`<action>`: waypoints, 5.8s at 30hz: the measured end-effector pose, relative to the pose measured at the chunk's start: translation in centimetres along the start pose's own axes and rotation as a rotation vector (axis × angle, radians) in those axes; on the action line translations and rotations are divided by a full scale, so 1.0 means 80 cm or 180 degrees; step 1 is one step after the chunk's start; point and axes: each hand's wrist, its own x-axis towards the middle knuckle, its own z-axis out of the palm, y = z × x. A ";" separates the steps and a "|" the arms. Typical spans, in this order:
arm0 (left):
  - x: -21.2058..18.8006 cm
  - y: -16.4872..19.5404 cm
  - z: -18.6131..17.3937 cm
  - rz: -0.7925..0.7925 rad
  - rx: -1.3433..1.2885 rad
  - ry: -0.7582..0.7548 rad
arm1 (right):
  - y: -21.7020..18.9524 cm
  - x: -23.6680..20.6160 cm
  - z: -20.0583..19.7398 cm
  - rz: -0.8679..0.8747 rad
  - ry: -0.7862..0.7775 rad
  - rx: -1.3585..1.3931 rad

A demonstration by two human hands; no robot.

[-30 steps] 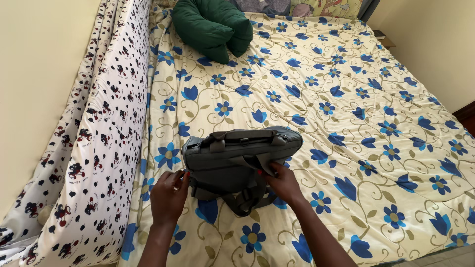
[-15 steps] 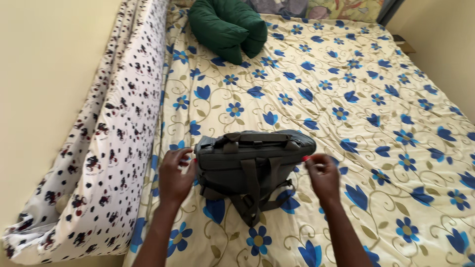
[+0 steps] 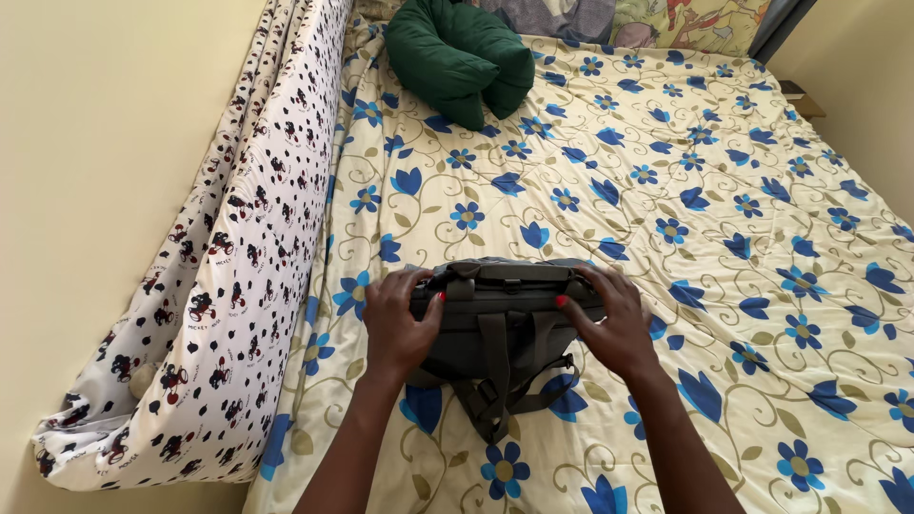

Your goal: The person opens a gray backpack on a bed, unzips its compartments and adjusts the straps, then takes out two aerosol spray bottles. They carry the bottles to a closet shelf, place them among other toiletries, and handle a small item from the shelf.

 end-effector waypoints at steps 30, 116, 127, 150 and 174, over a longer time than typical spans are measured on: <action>0.017 0.055 0.053 -0.0469 -0.0375 -0.0257 | -0.033 0.066 -0.009 -0.1231 -0.1520 0.0302; -0.089 0.094 0.124 -0.3265 -0.3114 0.0269 | 0.003 0.042 0.039 0.0551 -0.1293 0.2666; -0.041 0.067 0.125 -0.2786 -0.2928 -0.1034 | 0.019 0.046 0.046 0.0338 -0.1701 0.3332; -0.029 0.068 0.099 -0.2506 -0.3274 -0.1024 | 0.005 0.047 0.034 0.0506 -0.1292 0.2775; -0.035 0.050 0.112 -0.2701 -0.3659 -0.0715 | -0.001 0.030 0.032 0.1010 -0.1370 0.2957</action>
